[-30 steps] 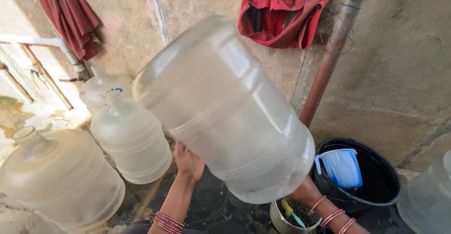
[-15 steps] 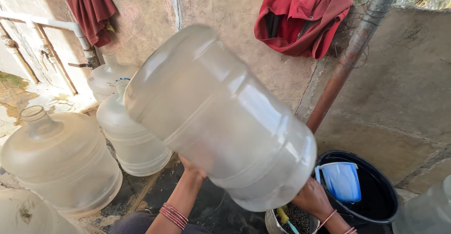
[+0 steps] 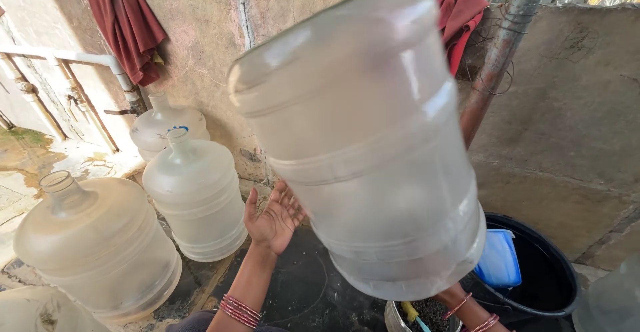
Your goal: The person sits on the floor and repeatedly rinses large transparent water containers by scooping water from a bucket with a blue jug, pouring it into the containers, and shaking them to clean the interior. The person handles several containers one at a time, pouring out the rinse water and placing them aside.
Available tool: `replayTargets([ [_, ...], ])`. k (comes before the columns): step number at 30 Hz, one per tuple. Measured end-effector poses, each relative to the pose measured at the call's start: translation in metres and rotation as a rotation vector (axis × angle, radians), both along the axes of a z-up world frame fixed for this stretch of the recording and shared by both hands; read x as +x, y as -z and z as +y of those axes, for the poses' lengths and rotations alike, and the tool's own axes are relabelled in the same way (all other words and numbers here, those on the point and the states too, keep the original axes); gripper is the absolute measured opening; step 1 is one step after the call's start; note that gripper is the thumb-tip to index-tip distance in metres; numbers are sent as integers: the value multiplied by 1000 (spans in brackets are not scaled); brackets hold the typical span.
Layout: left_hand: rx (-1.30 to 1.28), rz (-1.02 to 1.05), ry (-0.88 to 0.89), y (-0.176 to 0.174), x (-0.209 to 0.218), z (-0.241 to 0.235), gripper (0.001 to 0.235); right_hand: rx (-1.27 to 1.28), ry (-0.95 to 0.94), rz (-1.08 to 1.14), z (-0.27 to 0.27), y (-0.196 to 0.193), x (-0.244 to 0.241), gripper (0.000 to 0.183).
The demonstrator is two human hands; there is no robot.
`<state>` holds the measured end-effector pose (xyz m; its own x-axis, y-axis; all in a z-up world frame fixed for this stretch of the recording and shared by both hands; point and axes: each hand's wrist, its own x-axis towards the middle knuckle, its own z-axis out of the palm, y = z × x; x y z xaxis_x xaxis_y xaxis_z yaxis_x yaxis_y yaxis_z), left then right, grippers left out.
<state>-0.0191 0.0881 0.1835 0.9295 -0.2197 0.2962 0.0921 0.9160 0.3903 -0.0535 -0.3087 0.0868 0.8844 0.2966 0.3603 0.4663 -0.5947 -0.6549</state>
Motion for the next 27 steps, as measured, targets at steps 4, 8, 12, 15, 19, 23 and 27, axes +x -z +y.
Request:
replayTargets([
  [4,115,101,-284,9,-7,-18,78,-220,70,203,20,-72,-25,80],
  [8,77,202,-298,7,-12,-21,83,-272,250,367,32,-104,-39,88],
  [12,-85,-134,96,-3,-10,-12,101,1,88,246,14,-38,-13,76],
  [15,-81,-423,215,-20,-13,-2,105,-311,-181,-203,1,35,12,69],
  [19,389,-18,-200,-40,-11,12,103,91,-332,270,7,47,8,66],
  [23,191,139,-66,0,6,8,96,37,-5,115,17,-23,-31,69],
  [27,124,123,-476,39,17,-4,66,-212,195,101,33,-65,-48,66],
])
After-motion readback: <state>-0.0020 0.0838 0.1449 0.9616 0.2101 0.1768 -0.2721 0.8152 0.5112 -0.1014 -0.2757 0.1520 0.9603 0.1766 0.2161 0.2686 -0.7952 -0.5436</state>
